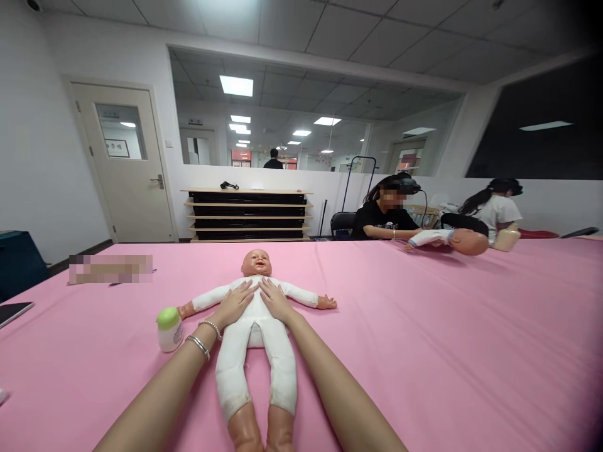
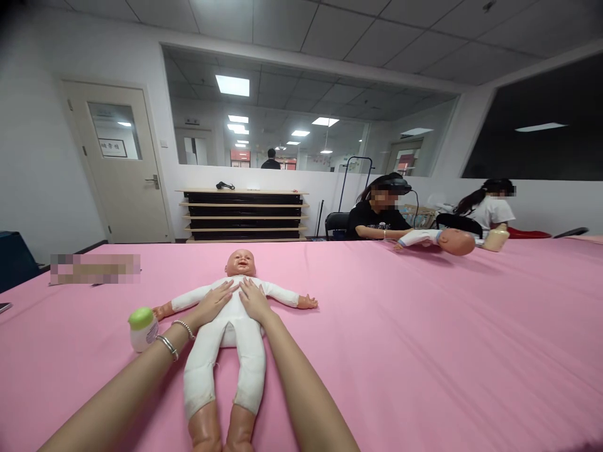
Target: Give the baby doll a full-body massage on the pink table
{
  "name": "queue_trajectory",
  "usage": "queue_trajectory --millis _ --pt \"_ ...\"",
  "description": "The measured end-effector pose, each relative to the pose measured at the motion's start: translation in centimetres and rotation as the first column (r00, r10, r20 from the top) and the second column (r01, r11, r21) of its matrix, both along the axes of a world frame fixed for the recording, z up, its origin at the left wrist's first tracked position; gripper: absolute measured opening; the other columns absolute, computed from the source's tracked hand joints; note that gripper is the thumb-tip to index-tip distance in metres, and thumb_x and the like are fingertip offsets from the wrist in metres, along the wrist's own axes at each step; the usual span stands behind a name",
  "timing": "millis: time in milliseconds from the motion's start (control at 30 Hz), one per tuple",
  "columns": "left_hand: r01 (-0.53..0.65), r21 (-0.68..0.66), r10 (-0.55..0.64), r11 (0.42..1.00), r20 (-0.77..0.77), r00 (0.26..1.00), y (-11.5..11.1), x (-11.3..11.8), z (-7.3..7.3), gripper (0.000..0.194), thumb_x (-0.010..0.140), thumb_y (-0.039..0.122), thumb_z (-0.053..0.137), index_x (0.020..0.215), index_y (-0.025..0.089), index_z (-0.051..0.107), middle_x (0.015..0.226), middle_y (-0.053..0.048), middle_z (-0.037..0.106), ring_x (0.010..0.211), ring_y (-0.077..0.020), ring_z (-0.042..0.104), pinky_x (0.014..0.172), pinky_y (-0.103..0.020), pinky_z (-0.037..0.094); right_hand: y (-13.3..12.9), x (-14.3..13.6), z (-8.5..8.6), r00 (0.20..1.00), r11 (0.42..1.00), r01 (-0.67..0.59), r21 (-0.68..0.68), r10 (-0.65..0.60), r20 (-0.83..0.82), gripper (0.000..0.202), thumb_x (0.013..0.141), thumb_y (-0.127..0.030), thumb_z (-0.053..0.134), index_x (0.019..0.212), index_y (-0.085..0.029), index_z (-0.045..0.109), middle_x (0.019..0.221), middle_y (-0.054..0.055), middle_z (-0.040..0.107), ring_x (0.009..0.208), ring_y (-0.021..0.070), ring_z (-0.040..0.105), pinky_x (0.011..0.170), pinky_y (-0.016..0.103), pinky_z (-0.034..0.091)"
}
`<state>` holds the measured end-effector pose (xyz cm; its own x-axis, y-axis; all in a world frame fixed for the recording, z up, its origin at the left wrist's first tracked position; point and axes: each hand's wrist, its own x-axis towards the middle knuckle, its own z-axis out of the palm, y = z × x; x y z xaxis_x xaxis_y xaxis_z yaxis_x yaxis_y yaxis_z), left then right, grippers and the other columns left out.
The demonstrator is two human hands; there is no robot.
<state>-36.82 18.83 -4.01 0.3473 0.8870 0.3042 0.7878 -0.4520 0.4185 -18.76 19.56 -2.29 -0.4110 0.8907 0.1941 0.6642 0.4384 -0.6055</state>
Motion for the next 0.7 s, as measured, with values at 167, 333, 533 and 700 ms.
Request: queue_trajectory --millis 167,333,533,700 --pt "-0.184 -0.058 0.178 0.981 -0.084 0.980 0.2 -1.6 -2.4 0.052 0.094 0.041 0.015 0.142 0.026 0.023 0.149 -0.001 0.017 0.138 -0.0183 0.012 0.110 -0.046 0.014 0.2 2.5 -2.2 0.994 0.998 0.063 -0.010 -0.062 0.090 0.053 0.090 -0.046 0.017 0.140 -0.031 0.024 0.149 -0.004 0.013 0.141 0.0131 0.008 0.117 0.043 0.006" --pt "-0.408 -0.010 0.399 0.913 -0.187 0.898 -0.8 -2.5 -2.4 0.053 0.092 0.045 0.020 0.140 0.025 0.030 0.147 -0.002 0.025 0.138 -0.0224 0.012 0.110 -0.048 0.009 0.0 5.2 -2.6 0.951 0.967 0.253 0.008 -0.250 0.183 0.055 0.089 -0.048 0.018 0.140 -0.030 0.025 0.149 -0.004 0.014 0.141 0.0150 0.009 0.117 0.042 0.004" --pt "-0.601 0.095 0.602 0.793 0.022 0.798 0.0 -1.6 0.4 0.058 0.091 0.044 0.018 0.139 0.015 0.032 0.143 -0.010 0.032 0.135 -0.0274 0.018 0.106 -0.053 0.017 0.8 3.2 0.3 0.859 0.862 0.506 0.026 -0.507 0.068 0.065 0.087 -0.052 0.018 0.140 -0.015 0.026 0.147 0.009 0.018 0.140 0.0205 0.013 0.115 0.047 0.007" --pt "-0.380 0.104 0.390 0.919 -0.100 0.915 1.8 -0.9 -1.5 0.057 0.092 0.044 0.018 0.144 0.019 0.020 0.147 -0.006 0.023 0.136 -0.0222 0.021 0.109 -0.049 0.015 2.1 1.5 -1.6 0.966 0.967 0.253 -0.038 -0.251 0.053 0.062 0.089 -0.051 0.013 0.143 -0.022 0.016 0.149 0.001 0.011 0.141 0.0153 0.011 0.116 0.046 0.003"
